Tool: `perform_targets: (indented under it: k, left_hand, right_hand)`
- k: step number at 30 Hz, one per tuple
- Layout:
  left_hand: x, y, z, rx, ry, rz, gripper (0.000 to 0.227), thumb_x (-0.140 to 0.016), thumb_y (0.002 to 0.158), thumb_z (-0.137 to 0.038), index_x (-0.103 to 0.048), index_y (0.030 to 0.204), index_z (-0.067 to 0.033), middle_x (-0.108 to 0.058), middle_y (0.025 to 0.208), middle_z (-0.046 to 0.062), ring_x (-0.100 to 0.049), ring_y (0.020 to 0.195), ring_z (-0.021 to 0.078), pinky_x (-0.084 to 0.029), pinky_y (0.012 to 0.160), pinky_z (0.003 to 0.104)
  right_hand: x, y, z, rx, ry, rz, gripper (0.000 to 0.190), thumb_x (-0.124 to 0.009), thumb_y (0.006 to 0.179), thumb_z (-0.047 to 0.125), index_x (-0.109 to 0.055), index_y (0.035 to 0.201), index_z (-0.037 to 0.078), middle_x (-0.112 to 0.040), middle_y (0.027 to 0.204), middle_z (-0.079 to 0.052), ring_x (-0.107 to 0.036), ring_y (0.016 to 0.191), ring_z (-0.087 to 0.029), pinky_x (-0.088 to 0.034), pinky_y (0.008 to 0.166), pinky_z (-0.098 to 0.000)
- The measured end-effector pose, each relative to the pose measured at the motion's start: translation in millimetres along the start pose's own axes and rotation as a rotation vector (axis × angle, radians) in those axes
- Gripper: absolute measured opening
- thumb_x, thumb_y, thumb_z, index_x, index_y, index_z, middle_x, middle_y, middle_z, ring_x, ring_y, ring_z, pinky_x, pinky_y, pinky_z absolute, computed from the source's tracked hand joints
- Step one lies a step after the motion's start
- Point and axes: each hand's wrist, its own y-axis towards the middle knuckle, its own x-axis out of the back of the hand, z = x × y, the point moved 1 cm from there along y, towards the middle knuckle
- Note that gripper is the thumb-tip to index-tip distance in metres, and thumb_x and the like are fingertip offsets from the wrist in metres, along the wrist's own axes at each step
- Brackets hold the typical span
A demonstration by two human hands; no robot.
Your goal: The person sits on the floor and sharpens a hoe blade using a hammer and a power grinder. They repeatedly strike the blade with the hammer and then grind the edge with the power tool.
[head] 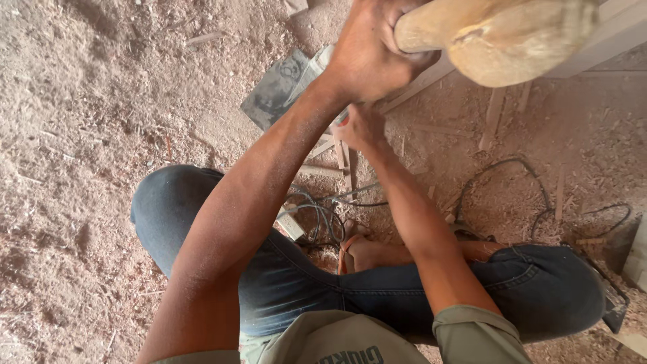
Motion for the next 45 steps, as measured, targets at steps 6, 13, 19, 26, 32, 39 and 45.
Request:
perform_targets:
  k: [6,13,19,26,32,39,45]
  left_hand:
    - [0.2,-7.6,5.9,0.047,-0.002,0.011,0.030,-0.085,0.086,-0.013,-0.074,0.114,-0.0086,-0.081,0.098,0.006,-0.081,0.089,0.0153,-0.065,0.083,0.032]
    - [-8.4,-8.7,15.9,0.053,-0.019,0.032,0.032,-0.086,0.090,-0.018,-0.072,0.117,-0.0081,-0.081,0.102,0.007,-0.082,0.092,0.0151,-0.068,0.085,0.031]
    - [-11.6,-7.4,14.4,0.098,-0.032,0.018,0.036,-0.088,0.089,-0.020,-0.070,0.118,-0.0082,-0.080,0.106,0.008,-0.081,0.097,0.0172,-0.067,0.088,0.033]
    - [-6.1,-19.2,16.6,0.150,-0.009,0.024,0.040,-0.093,0.089,-0.022,-0.071,0.121,-0.0108,-0.082,0.109,0.006,-0.082,0.103,0.0173,-0.067,0.095,0.034]
    - [0.6,-10.3,11.0,0.047,0.030,0.003,0.048,-0.095,0.086,-0.024,-0.068,0.120,-0.0059,-0.078,0.109,0.010,-0.079,0.102,0.0197,-0.064,0.095,0.036]
    - [6.6,-12.4,4.3,0.136,0.032,0.112,0.032,-0.090,0.093,-0.025,-0.075,0.117,-0.0103,-0.081,0.108,0.006,-0.081,0.100,0.0167,-0.065,0.091,0.034]
    - [3.4,-17.5,3.7,0.140,0.006,0.049,0.030,-0.089,0.092,-0.023,-0.074,0.114,-0.0088,-0.081,0.105,0.006,-0.081,0.099,0.0175,-0.066,0.089,0.033]
  right_hand:
    - [-27.6,-37.3,30.8,0.244,0.108,0.046,0.052,-0.085,0.076,0.042,-0.064,0.112,0.012,-0.075,0.091,-0.015,-0.075,0.079,-0.036,-0.060,0.071,-0.0518]
    - [-24.4,-18.1,16.2,0.048,0.045,0.188,0.054,-0.081,0.084,0.042,-0.061,0.122,0.010,-0.073,0.087,-0.011,-0.075,0.076,-0.033,-0.061,0.069,-0.0494]
    - [-19.3,-14.0,20.2,0.007,0.062,0.266,0.051,-0.080,0.085,0.043,-0.061,0.118,0.009,-0.073,0.085,-0.003,-0.075,0.074,-0.025,-0.062,0.069,-0.0446]
    - [-28.7,-19.4,25.4,0.064,0.049,0.203,0.054,-0.083,0.080,0.039,-0.060,0.117,0.007,-0.073,0.084,-0.008,-0.075,0.076,-0.030,-0.060,0.075,-0.0477]
    - [-18.3,-14.9,35.6,0.133,-0.008,0.225,0.052,-0.080,0.082,0.041,-0.062,0.118,0.008,-0.074,0.090,-0.012,-0.075,0.079,-0.029,-0.062,0.075,-0.0456]
    - [-30.8,-20.4,63.7,0.016,0.043,0.413,0.052,-0.076,0.086,0.054,-0.068,0.111,0.009,-0.078,0.100,-0.011,-0.075,0.087,-0.029,-0.060,0.080,-0.0451]
    - [-61.6,-8.9,81.3,0.174,0.145,0.165,0.040,-0.071,0.090,0.035,-0.070,0.119,0.008,-0.074,0.110,-0.019,-0.071,0.097,-0.040,-0.057,0.073,-0.0528]
